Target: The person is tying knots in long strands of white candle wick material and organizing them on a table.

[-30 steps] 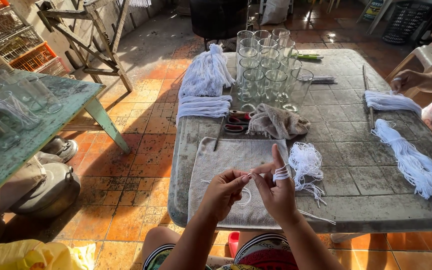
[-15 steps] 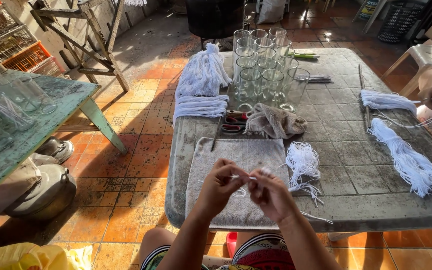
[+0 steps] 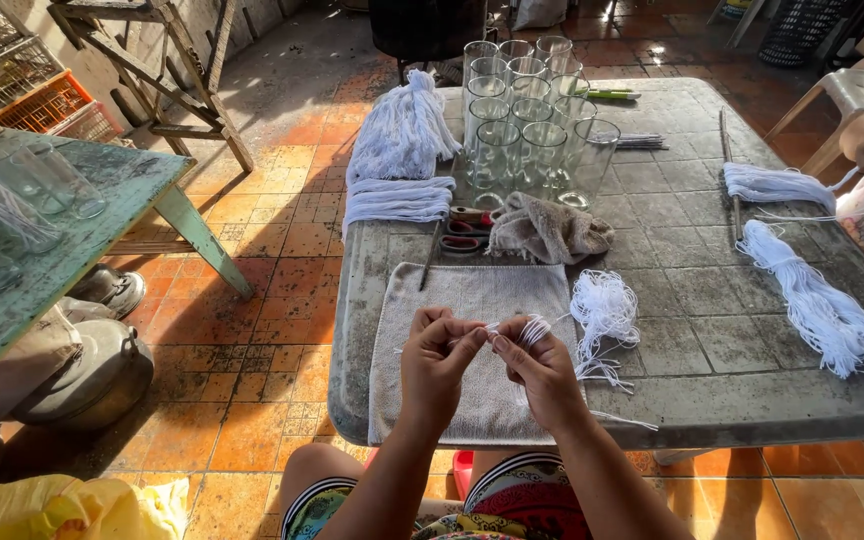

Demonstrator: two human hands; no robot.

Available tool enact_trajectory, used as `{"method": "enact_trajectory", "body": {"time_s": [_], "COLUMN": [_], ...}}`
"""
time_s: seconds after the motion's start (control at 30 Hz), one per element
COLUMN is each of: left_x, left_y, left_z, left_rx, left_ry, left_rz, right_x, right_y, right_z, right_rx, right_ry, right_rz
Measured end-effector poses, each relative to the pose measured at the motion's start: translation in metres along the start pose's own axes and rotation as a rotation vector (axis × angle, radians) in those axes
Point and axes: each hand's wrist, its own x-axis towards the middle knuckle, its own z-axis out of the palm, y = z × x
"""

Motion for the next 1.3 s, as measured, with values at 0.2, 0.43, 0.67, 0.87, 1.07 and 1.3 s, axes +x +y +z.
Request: {"method": "enact_trajectory", "body": {"time_s": [0.2, 0.43, 0.67, 0.87, 1.07, 1.3], "left_x": [-0.009, -0.006, -0.006, -0.004, -0.005, -0.006], "left_y": [0.012, 0.01, -0.017, -0.005, -0.027, 0.004], "left_z": [0.0, -0.004, 0.001, 0.0, -0.003, 0.003], "left_rx": [0.52, 0.438, -0.362, -0.162, -0.112, -0.178], "left_ry": [0.028, -0.153, -0.238, -0.233, -0.202, -0.147], "left_rz": [0.448, 0.344, -0.113, 0.016, -0.004, -0.107], "right_x": [0.002, 0.007, -0.002, -0.008, -0.008, -0.005], "right_y": [-0.045, -0.031, -0.008, -0.015, -0.013, -0.035], "right_z": [0.011, 0.001, 0.014, 0.016, 0.01, 0.014], "right_rx": [-0.549, -0.66, -0.307, -0.146, 0.019, 0.468], "right_ry": [-0.114, -0.119, 0.079, 0.144, 0.133, 0.011], "right_rz": [-0.445, -0.518, -0.384, -0.287, -0.153, 0.092]}}
